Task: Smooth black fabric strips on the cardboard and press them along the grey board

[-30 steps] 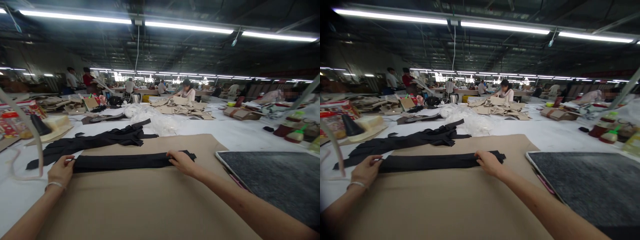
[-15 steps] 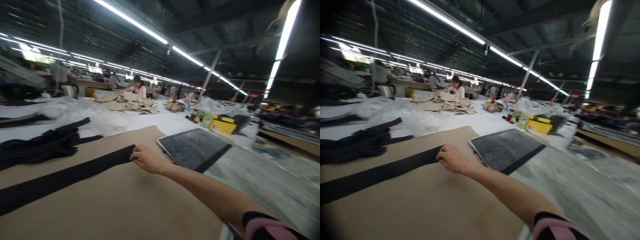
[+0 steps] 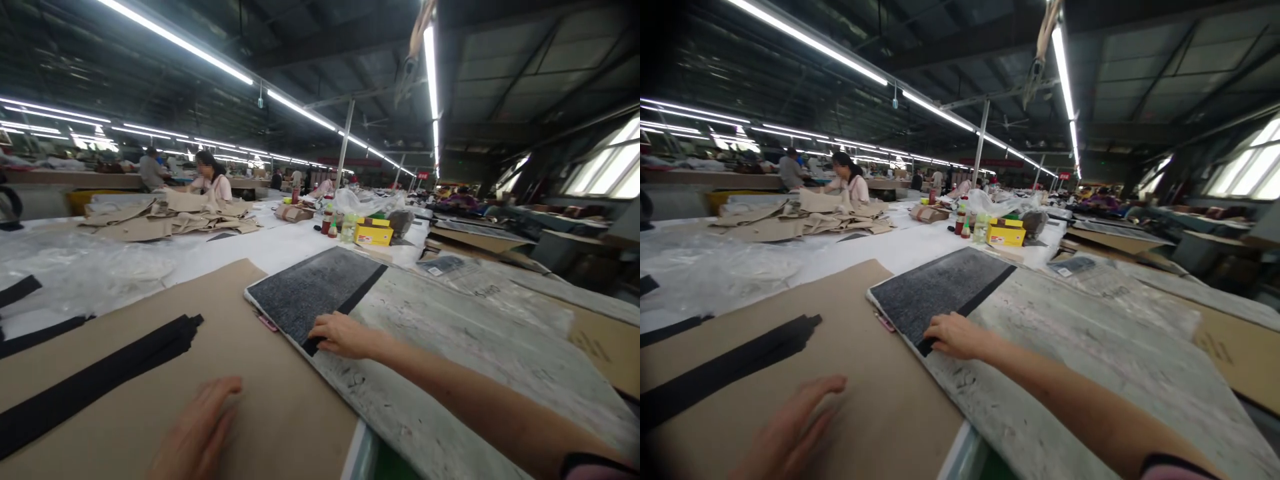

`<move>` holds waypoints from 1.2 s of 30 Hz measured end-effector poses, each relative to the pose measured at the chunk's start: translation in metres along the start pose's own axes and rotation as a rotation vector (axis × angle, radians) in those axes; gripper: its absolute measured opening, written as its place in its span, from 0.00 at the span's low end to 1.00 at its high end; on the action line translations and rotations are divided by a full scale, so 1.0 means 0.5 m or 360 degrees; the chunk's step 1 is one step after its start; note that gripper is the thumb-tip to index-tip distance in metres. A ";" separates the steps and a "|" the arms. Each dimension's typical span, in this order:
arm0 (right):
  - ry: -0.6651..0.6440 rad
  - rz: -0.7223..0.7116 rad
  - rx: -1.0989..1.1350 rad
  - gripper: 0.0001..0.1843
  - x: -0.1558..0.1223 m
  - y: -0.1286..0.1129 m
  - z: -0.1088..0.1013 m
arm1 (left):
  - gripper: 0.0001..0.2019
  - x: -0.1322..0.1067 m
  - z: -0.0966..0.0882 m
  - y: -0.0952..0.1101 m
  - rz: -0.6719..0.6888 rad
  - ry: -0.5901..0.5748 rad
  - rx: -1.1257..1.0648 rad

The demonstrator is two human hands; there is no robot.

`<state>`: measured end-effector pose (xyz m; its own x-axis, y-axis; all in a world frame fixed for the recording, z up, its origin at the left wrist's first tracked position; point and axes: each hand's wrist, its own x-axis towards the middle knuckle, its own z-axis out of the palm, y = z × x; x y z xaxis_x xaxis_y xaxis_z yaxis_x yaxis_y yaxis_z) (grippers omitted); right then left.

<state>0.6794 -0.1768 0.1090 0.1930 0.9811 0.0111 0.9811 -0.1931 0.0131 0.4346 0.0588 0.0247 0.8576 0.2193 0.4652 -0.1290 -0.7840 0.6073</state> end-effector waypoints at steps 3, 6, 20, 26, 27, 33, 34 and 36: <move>0.0048 0.0006 -0.0044 0.11 -0.010 -0.011 0.009 | 0.14 0.089 0.083 0.073 -0.0023 -0.0163 -0.0102; 0.0079 -0.0012 -0.0081 0.08 -0.013 -0.015 0.013 | 0.17 0.151 0.144 0.111 -0.0053 -0.0231 -0.0105; 0.0294 -0.0101 0.0107 0.08 -0.002 0.013 0.060 | 0.18 0.155 0.217 0.095 -0.0242 -0.0233 -0.0136; 0.0939 0.0424 0.0509 0.09 -0.036 0.063 0.068 | 0.20 0.149 0.216 0.111 -0.0192 -0.0270 -0.0127; 0.1113 0.0557 0.0588 0.11 -0.047 0.086 0.057 | 0.20 0.148 0.215 0.114 -0.0181 -0.0279 -0.0113; 0.2072 0.0976 0.0973 0.15 -0.225 0.244 -0.099 | 0.21 0.150 0.213 0.124 -0.0139 -0.0329 0.0015; 0.2194 0.0989 0.1002 0.13 -0.267 0.262 -0.129 | 0.22 0.152 0.213 0.125 -0.0140 -0.0341 0.0033; 0.2443 0.0969 0.1195 0.06 -0.342 0.281 -0.183 | 0.23 0.155 0.212 0.128 -0.0154 -0.0360 0.0057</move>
<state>0.7829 -0.3724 0.2004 0.7308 -0.1803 0.6583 0.6676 -0.0120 -0.7444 0.5455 -0.0359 0.0315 0.9553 0.1617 0.2474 -0.0265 -0.7868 0.6166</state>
